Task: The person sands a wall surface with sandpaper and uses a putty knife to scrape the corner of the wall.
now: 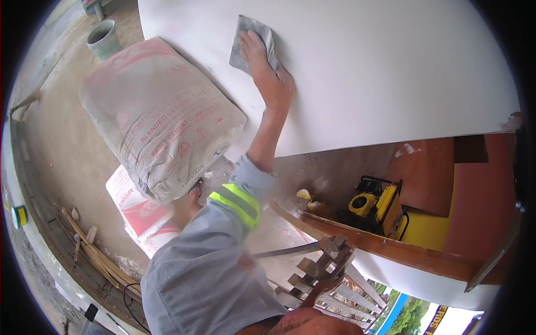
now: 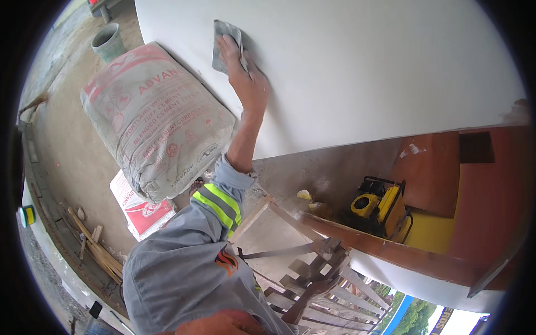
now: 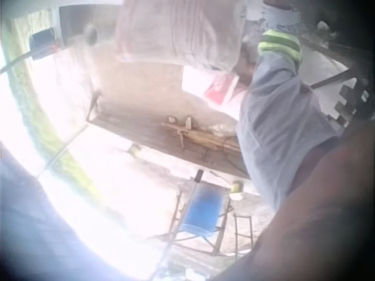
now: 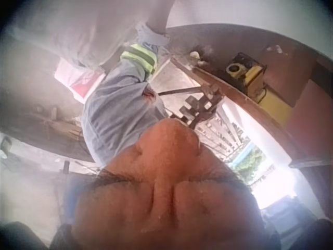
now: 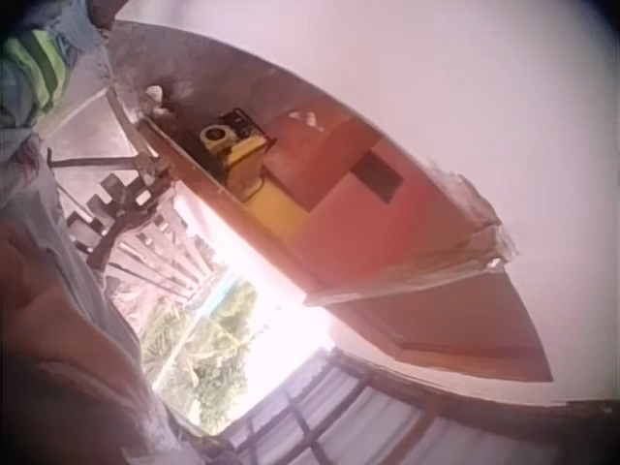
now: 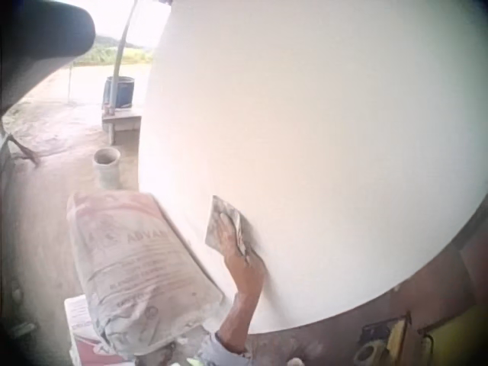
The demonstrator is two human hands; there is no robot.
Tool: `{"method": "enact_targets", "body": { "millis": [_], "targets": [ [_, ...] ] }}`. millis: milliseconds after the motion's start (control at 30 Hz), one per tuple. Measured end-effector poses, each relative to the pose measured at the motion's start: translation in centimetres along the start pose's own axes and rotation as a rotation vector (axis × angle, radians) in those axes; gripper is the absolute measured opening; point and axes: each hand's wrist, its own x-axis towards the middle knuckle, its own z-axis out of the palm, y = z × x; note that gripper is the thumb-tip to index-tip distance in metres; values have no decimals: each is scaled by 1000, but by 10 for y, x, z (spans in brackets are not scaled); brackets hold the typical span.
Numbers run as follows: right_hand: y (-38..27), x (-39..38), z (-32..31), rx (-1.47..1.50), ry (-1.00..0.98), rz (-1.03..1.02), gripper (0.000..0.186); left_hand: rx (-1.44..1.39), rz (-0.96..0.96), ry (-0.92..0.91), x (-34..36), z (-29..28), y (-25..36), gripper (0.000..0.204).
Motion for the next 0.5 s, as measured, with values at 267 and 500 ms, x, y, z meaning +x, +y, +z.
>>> {"method": "enact_targets", "body": {
  "millis": [267,500],
  "targets": [
    [19,-3,-8,41,65,-82,42,-26,-266,34,-40,29,12,74],
    [-8,-6,-10,43,35,-86,44,66,-54,-116,-105,-16,-54,72]
  ]
}}
